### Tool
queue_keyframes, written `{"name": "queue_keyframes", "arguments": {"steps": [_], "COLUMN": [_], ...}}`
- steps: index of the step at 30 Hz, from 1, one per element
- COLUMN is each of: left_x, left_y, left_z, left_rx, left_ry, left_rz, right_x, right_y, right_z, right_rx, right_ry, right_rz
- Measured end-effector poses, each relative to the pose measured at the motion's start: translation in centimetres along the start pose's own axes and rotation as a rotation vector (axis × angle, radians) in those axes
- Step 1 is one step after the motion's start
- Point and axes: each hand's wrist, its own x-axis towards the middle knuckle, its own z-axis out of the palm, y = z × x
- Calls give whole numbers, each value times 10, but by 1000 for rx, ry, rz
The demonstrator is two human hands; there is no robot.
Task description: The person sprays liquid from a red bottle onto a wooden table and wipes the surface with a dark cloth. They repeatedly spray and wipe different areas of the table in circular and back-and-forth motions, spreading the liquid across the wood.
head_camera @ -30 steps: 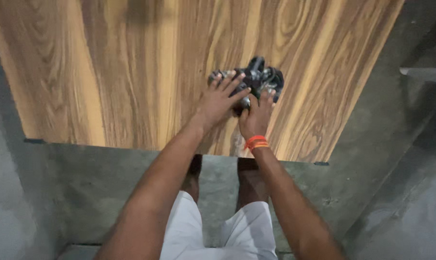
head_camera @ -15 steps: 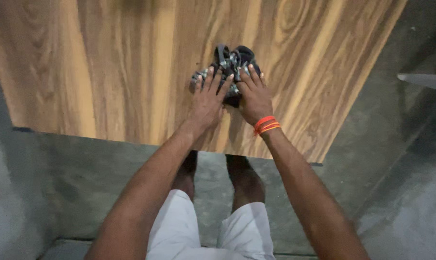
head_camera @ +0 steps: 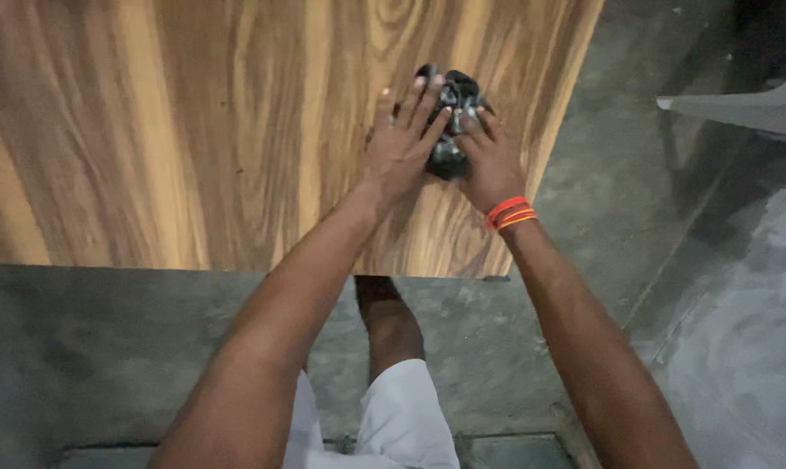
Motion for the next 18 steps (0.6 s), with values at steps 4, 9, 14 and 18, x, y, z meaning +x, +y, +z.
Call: {"name": "queue_keyframes", "arguments": {"steps": [4,9,14,18], "left_x": [41,87,72,31], "left_y": [29,45,69,79], "left_z": [30,60,61,61], "left_rx": [90,128,59,43], "left_ry": [28,-102,-264,-277], "left_rz": [118,176,157,215], "right_x": [-11,-30,-64,-98], "right_y": [49,89,80,58], "right_z": [-17,-23,-6,13], "right_rx": [-138,-24,3,104], "right_ry": [69,96,94,118], "right_rz": [-33,75,162,199]}}
